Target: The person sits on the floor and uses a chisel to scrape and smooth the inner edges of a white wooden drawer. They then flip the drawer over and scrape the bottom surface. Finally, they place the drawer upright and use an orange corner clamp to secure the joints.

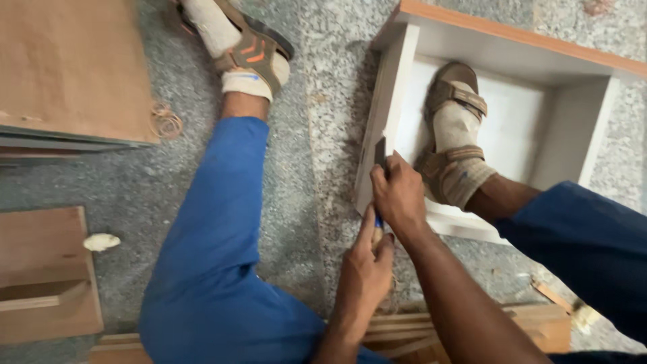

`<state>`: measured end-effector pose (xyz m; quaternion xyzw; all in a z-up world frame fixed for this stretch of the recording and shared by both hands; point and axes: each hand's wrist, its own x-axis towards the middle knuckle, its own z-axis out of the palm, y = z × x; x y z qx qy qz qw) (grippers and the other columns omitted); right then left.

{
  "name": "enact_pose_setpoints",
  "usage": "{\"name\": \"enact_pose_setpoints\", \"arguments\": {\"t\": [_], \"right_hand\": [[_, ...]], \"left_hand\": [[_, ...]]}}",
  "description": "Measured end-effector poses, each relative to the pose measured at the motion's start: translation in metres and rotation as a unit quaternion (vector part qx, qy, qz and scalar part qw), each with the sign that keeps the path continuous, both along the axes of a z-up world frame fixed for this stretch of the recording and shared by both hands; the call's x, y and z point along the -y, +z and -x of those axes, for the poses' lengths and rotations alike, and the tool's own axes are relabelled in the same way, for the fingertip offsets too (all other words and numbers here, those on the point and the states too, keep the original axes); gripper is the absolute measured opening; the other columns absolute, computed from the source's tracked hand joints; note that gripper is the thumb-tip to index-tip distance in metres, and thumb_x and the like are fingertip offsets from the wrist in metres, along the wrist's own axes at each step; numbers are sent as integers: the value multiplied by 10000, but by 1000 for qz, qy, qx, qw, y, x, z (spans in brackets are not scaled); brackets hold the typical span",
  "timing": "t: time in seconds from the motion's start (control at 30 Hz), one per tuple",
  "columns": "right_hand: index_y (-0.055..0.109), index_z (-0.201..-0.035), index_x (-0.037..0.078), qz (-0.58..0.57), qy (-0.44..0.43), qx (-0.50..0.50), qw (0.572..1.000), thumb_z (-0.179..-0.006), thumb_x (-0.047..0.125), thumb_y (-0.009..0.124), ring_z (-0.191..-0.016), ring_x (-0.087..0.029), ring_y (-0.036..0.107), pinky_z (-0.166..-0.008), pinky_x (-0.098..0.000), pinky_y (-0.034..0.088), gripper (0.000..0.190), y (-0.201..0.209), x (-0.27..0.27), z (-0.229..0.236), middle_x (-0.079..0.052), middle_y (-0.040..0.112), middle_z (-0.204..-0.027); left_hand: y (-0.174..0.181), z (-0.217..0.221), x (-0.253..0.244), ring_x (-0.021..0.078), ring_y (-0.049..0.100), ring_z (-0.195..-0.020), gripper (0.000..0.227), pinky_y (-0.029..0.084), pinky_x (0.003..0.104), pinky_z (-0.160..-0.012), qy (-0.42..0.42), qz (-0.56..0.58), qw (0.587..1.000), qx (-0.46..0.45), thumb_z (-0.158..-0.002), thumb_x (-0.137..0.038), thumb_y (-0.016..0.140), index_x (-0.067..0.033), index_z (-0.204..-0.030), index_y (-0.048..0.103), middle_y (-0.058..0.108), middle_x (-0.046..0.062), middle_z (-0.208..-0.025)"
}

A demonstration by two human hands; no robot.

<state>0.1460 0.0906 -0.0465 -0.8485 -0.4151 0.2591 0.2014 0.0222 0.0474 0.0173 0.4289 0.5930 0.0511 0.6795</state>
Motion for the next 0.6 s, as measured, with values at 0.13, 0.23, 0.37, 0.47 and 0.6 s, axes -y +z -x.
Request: {"name": "enact_pose_setpoints", "arguments": {"t": [0.13,0.23,0.37,0.47,0.6], "right_hand": [[628,-969,0,31,-22,-20,999,-934,231,583,-814,-496,648,-747,-561,502,237,10,1,-1,-288,664,-832],[620,-975,-16,12,-11,-14,1000,-942,223,584,-806,-490,656,-751,-554,512,244,12,-9,-6,-281,668,-851],[664,-948,-7,45,-10,1,999,-946,253,582,-808,-480,676,-783,-553,521,273,7,-13,-7,-282,680,-836],[681,-919,-8,50,-5,33,998,-941,274,598,-831,-507,657,-796,-571,510,295,4,-24,-14,-300,678,-836],[676,-877,-3,90,-24,7,996,-934,289,592,-823,-503,665,-790,-565,521,310,4,-18,-10,-306,669,-811]], "left_hand": [[13,-1,-8,422,749,-898,669,574,503,-732,-10,12,1000,3,-966,-267,557,-271,-1592,324,745,249,-1015],[14,-2,-19,419,764,-862,686,582,508,-734,-53,112,992,-31,-978,-297,528,-322,-1613,267,751,235,-991],[1,-9,-16,419,742,-901,684,590,497,-751,-30,24,999,-12,-961,-304,557,-291,-1598,307,744,244,-1012],[-5,-13,-21,422,730,-942,667,588,501,-772,-23,-1,1000,-11,-970,-321,561,-290,-1592,323,739,243,-1049],[-1,-7,-25,410,772,-895,670,581,504,-791,-56,108,992,-39,-977,-333,524,-338,-1604,287,744,240,-1017]]}}
